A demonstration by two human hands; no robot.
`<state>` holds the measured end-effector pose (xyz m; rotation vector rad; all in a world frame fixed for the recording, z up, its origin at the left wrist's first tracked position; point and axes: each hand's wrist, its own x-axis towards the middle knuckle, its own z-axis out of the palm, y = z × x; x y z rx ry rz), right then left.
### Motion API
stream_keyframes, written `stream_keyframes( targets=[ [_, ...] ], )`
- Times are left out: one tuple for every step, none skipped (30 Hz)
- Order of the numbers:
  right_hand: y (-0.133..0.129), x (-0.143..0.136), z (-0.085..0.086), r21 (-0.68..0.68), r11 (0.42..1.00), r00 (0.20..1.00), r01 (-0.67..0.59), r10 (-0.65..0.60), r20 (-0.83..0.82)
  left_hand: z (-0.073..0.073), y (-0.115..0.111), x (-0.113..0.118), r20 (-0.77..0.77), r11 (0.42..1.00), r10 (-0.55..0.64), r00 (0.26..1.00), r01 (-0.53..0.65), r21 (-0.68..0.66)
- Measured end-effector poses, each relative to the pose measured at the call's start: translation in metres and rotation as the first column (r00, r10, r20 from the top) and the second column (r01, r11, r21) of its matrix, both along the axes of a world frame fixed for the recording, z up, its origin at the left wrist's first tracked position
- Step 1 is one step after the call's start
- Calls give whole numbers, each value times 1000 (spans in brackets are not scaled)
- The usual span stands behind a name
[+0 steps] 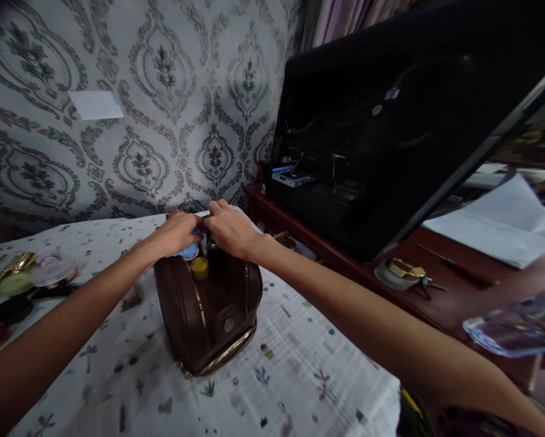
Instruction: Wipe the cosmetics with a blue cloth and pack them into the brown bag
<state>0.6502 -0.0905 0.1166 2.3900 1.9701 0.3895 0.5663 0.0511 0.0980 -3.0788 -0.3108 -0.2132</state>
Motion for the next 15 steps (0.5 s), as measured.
stream_keyframes(
  targets=[
    [0, 0, 0, 4, 1000, 1000, -5, 5, -12, 0, 0, 0, 7, 1000, -6, 1000, 6, -5],
    [-1, 1, 0, 6, 1000, 1000, -10, 10, -21, 1, -1, 0, 14, 1000, -10, 1000, 10, -10],
    [-1, 1, 1, 7, 1000, 1000, -13, 13, -26, 1, -1, 0, 21, 1000, -14, 1000, 15, -16],
    [-1, 1, 1, 6, 1000, 999, -16, 17, -31, 2, -1, -1, 28, 1000, -18, 999, 18, -22],
    [-1, 2, 1, 4, 1000, 999, -19, 19, -34, 2, -2, -1, 38, 999, -21, 999, 22, -29],
    [-1, 2, 1, 2, 1000, 999, -20, 21, -37, 3, -3, 0, 48, 999, -23, 999, 25, -36],
    [-1, 3, 0, 3, 1000, 999, -22, 22, -41, 3, -3, 0, 58, 999, -23, 998, 26, -41],
    [-1, 3, 0, 5, 1000, 999, -24, 24, -42, 3, -4, 1, 68, 999, -21, 997, 24, -45],
    [-1, 4, 0, 7, 1000, 999, -25, 25, -42, 3, -5, 2, 77, 999, -15, 997, 18, -48],
    [-1, 4, -1, 9, 1000, 999, -24, 25, -40, 2, -6, 4, 85, 999, -7, 996, 12, -49],
    [-1, 5, -1, 10, 1000, 999, -23, 23, -36, 1, -7, 5, 91, 999, 0, 996, 5, -50],
    [-1, 6, -1, 11, 1000, 999, -23, 23, -32, 1, -8, 7, 96, 999, 5, 995, 0, -52],
    [-2, 7, -1, 11, 1000, 999, -23, 23, -31, 0, -9, 8, 102, 999, 7, 995, -2, -54],
    [-2, 8, -2, 12, 1000, 999, -25, 26, -34, -1, -10, 8, 107, 998, 8, 994, -2, -58],
    [-2, 8, -2, 15, 999, 999, -31, 31, -41, -2, -11, 9, 112, 998, 7, 994, 0, -64]
  ],
)
